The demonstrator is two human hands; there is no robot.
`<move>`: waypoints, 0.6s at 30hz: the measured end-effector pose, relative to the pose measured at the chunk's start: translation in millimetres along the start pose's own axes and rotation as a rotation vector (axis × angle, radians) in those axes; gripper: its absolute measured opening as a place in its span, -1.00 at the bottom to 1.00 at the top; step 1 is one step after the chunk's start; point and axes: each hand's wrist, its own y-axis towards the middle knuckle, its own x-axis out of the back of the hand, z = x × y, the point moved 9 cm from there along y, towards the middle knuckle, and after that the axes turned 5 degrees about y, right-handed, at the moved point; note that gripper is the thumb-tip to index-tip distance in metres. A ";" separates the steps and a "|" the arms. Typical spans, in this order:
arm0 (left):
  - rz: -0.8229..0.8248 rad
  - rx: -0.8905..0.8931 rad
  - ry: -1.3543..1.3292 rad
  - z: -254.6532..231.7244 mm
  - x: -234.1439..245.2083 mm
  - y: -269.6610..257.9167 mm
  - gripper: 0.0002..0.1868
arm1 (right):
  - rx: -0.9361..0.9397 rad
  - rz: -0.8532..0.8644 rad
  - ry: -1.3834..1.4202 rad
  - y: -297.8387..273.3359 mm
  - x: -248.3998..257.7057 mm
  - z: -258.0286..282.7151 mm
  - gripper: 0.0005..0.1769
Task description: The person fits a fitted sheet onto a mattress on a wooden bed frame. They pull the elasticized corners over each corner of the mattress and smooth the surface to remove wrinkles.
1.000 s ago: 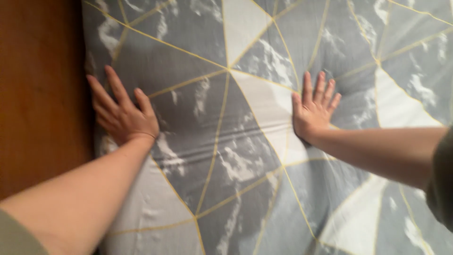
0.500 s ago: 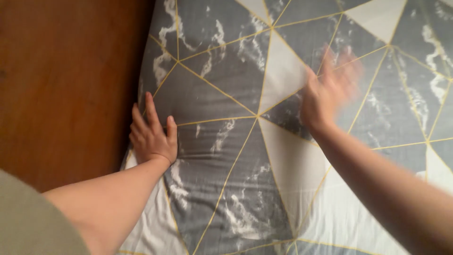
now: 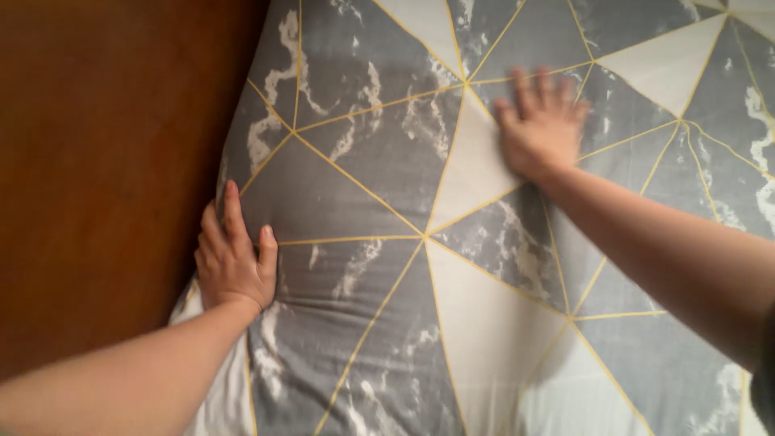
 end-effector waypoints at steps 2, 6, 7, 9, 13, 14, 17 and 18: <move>0.014 0.003 -0.007 1.8 5.8 -6.5 -0.16 | -0.093 -0.091 0.077 -9.2 11.8 -43.4 -0.25; -0.008 -0.004 -0.019 -3.5 5.3 4.3 -0.15 | -0.106 -0.119 0.062 -8.8 5.6 -67.9 -0.23; -0.022 -0.008 -0.013 -1.6 8.1 -1.1 -0.15 | -0.108 -0.115 0.067 -8.0 0.4 -69.0 -0.23; -0.046 0.004 -0.041 1.8 6.8 -2.0 -0.14 | -0.104 -0.116 0.061 -3.7 -5.7 -69.7 -0.23; -0.105 0.005 -0.076 14.1 -3.1 -6.0 -0.15 | -0.106 -0.094 0.014 -3.7 -11.8 -75.8 -0.23; -0.099 0.025 -0.090 19.1 -6.3 -6.6 -0.16 | -0.111 -0.079 0.003 -3.3 -13.7 -77.3 -0.23; -0.133 0.071 -0.247 27.3 -10.4 -3.8 -0.23 | -0.152 0.001 -0.014 3.1 -15.7 -86.4 -0.25; -0.055 0.182 -0.273 32.8 -22.1 -3.0 -0.29 | -0.191 0.043 -0.003 2.7 -15.0 -90.1 -0.26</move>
